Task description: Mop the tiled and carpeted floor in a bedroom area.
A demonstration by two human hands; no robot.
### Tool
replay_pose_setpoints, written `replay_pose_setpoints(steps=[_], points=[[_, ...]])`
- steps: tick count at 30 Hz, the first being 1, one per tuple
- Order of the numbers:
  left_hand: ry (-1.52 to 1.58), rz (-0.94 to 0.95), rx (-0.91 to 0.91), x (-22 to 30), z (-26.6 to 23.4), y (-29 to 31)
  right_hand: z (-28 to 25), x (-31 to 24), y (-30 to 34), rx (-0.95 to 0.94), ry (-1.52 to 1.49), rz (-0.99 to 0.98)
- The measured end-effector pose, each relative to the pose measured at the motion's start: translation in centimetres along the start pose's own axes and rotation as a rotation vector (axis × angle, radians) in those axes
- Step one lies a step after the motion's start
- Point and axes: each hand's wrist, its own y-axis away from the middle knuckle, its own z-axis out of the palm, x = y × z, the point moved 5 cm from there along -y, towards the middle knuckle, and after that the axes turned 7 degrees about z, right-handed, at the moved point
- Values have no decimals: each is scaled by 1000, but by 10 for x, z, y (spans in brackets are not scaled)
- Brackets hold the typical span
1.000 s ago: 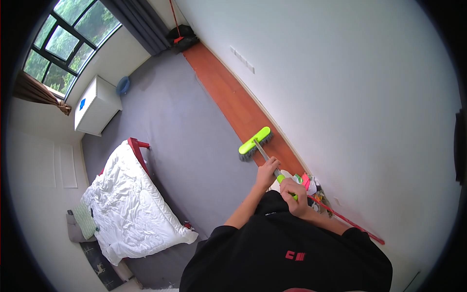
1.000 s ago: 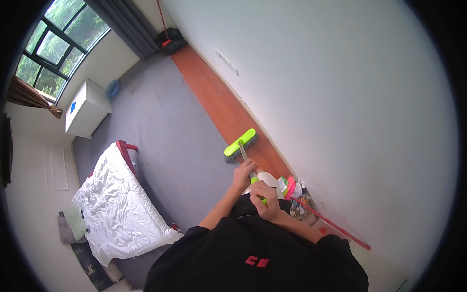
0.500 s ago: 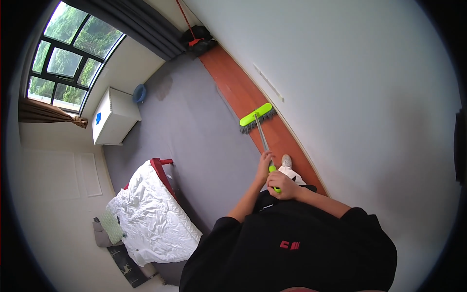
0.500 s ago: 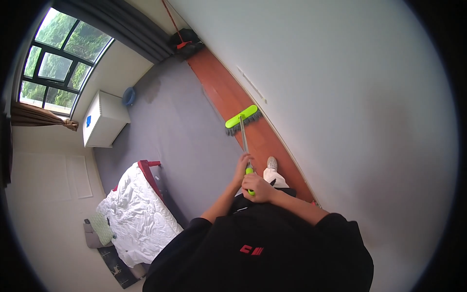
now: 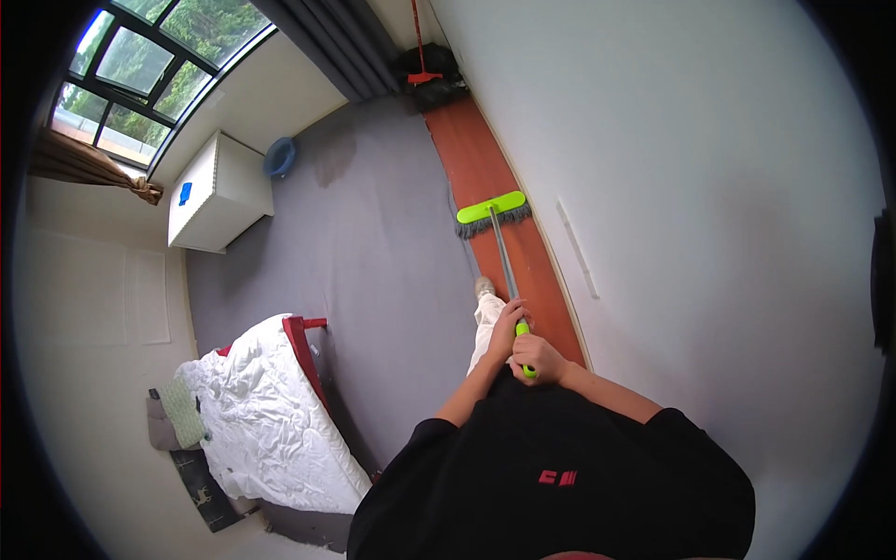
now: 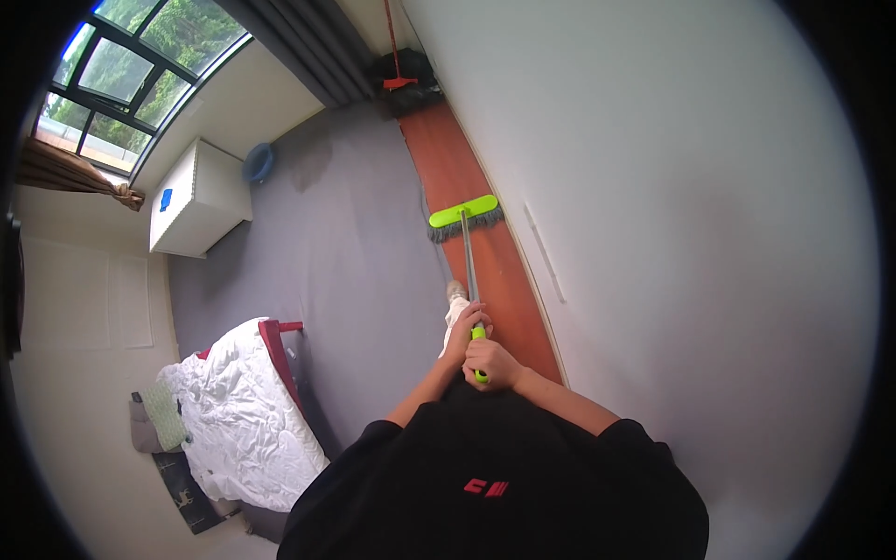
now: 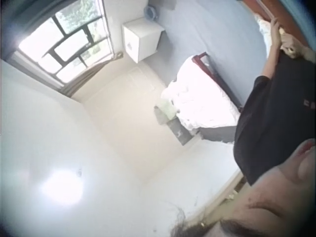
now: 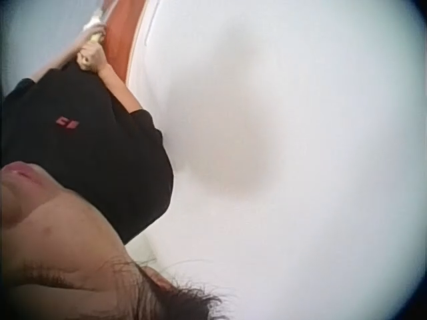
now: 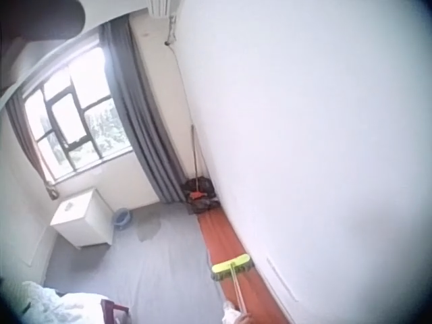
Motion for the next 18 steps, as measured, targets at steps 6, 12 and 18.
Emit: replay_pose_setpoints(steps=[6, 12, 18], points=[[-110, 67, -223, -63, -63, -120, -6, 77, -117, -36, -5, 37], [-36, 3, -167, -69, -116, -214, -35, 119, -227, 9, 51, 85], [-26, -14, -26, -102, -150, -289, -50, 169, -306, -116, 7, 2]])
